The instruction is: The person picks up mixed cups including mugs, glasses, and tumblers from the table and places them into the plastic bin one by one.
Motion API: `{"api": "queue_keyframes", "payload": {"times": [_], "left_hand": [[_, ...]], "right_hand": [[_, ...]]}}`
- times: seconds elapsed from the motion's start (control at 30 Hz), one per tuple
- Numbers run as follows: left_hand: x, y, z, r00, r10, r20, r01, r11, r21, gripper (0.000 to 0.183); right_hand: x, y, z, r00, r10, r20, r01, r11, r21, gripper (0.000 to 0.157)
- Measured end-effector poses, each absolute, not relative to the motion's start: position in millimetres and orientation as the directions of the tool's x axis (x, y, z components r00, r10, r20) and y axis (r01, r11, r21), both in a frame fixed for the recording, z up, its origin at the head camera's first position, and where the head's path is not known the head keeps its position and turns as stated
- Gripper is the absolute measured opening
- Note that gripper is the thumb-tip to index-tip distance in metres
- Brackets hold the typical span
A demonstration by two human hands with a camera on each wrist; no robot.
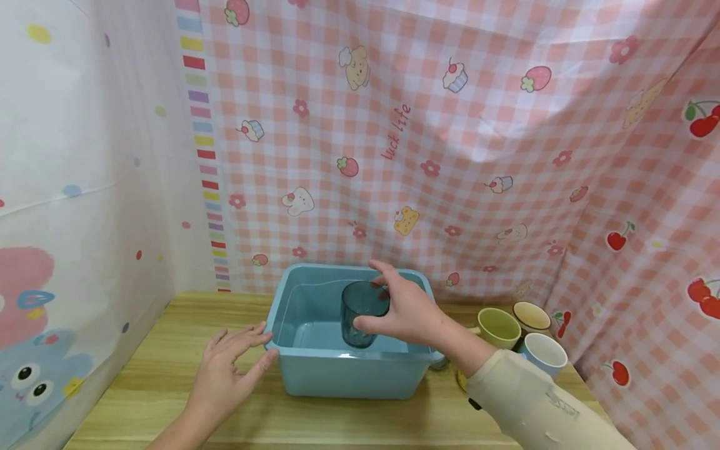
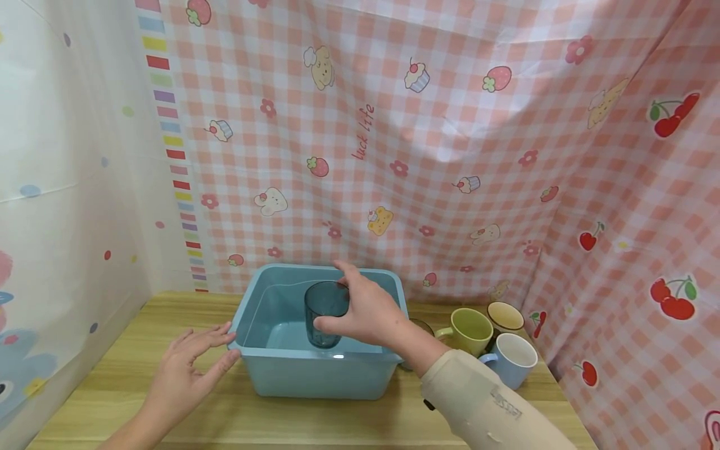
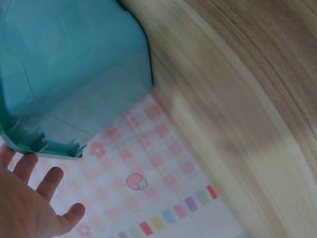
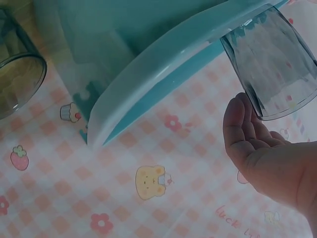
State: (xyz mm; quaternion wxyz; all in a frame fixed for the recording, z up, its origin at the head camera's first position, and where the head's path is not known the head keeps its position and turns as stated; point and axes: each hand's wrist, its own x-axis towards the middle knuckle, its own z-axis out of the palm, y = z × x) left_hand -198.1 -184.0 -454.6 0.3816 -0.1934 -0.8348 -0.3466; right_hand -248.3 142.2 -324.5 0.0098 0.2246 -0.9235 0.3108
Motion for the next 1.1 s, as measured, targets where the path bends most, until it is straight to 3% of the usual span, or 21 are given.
{"api": "queue_keyframes", "payload": {"times": [0.43,1.1], "left_hand": [[-198,-185,-455,-0.671,0.056,0.739,0.559,0.692,0.456,0.033],[-199,-185,-454,-0.65,0.065,0.757,0.578,0.689,0.438,0.034]], "right_hand": [[-250,126,-324,-0.917,-0.393,0.062,-0.332,0.67,-0.664,0.104],[-253,114,-325,-0.919,-0.393,0.039,-0.314,0.667,-0.676,0.104]]}}
